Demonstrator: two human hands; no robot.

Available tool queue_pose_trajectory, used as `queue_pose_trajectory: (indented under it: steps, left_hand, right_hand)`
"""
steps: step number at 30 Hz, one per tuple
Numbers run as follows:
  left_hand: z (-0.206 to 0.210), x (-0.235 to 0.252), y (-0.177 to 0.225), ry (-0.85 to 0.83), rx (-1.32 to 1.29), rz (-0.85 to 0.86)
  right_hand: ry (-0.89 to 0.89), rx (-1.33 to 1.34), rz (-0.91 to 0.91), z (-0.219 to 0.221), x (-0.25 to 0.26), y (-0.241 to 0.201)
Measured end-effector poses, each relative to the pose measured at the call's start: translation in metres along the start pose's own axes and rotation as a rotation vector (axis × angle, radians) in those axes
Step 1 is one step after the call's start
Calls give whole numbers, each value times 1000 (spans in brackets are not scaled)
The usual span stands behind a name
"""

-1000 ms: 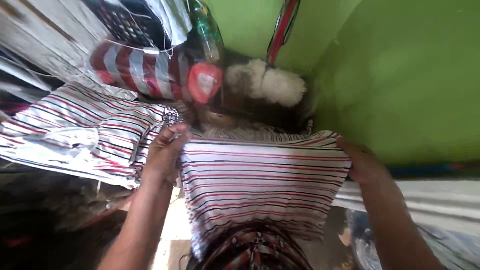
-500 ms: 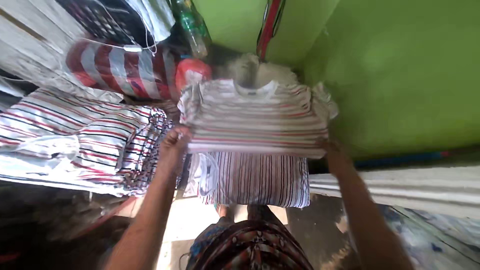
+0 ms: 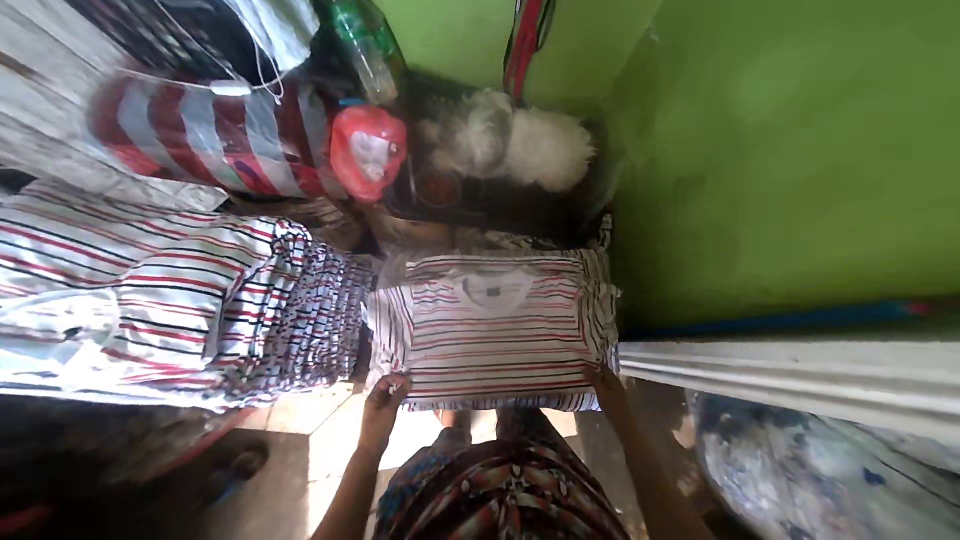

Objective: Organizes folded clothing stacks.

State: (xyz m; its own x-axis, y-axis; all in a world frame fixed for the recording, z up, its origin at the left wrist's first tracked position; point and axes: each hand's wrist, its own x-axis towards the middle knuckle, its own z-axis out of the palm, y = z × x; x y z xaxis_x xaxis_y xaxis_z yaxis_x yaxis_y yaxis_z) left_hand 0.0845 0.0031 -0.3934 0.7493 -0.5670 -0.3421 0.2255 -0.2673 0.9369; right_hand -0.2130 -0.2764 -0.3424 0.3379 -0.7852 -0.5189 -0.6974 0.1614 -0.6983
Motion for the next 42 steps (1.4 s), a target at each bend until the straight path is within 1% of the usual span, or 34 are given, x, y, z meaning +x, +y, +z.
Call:
queue_pose_trajectory:
  steps: [5, 10, 13, 15, 17, 18, 20, 22, 23, 24, 25, 26, 27, 28, 29, 31, 33, 35, 36, 37, 39, 40, 42]
  left_hand:
    - [3, -22, -10, 17, 21, -61]
    - [11, -16, -23, 37, 94, -118]
    - [11, -19, -12, 19, 284, -121]
    - [11, -26, 9, 14, 502, -106]
    - [15, -32, 29, 85, 672, -60]
    - [20, -34, 36, 141, 708, 6]
    - [36, -30, 44, 189, 709, 222]
    - [55, -16, 51, 85, 672, 356]
    - [65, -5, 54, 27, 672, 405]
    - [74, 8, 58, -10, 666, 445]
    - [80, 22, 61, -33, 658, 455]
    - [83, 37, 65, -29, 649, 446]
    - [84, 51, 66, 3, 637, 428]
    - [83, 62, 68, 48, 622, 398]
    - [82, 69, 70, 85, 612, 375]
    - [80, 74, 74, 104, 623, 360]
    - [81, 73, 77, 102, 667, 356]
    - [84, 73, 82, 116, 732, 345]
    - [86, 74, 84, 125, 767, 337]
    - [89, 75, 87, 136, 796, 329]
    - [96, 79, 95, 138, 839, 261]
    - [98, 80, 98, 139, 855, 221]
    - [100, 81, 97, 167, 870, 212]
  right_hand:
    - [30, 56, 41, 7, -8, 22]
    - [84, 48, 47, 21, -3, 36]
    - [86, -12, 66, 21, 0, 33]
    - [158, -53, 59, 18, -4, 25]
    - [333, -159, -28, 14, -13, 11]
    - [411, -248, -97, 12, -16, 1]
    - [510, -424, -313, 15, -12, -19]
    - [495, -534, -532, 27, 6, -33]
    - [475, -573, -597, 34, 19, -36]
    - [435, -598, -611, 39, 32, -36]
    - [388, -616, -576, 41, 44, -34]
    - [341, -630, -494, 39, 55, -29]
    - [299, -635, -392, 34, 64, -25]
    - [276, -608, -329, 27, 73, -19]
    - [270, -568, -304, 20, 81, -13]
    - [265, -526, -324, 7, 87, -8]
    - [311, -523, -347, -2, 84, -23]
    - [397, -531, -469, -2, 79, -43]
    - [396, -517, -565, 2, 78, -55]
    - [350, -502, -655, 7, 78, -65]
    - [204, -513, -758, 23, 81, -83]
    - [155, -517, -784, 32, 86, -88]
    - [85, -496, -798, 46, 97, -91]
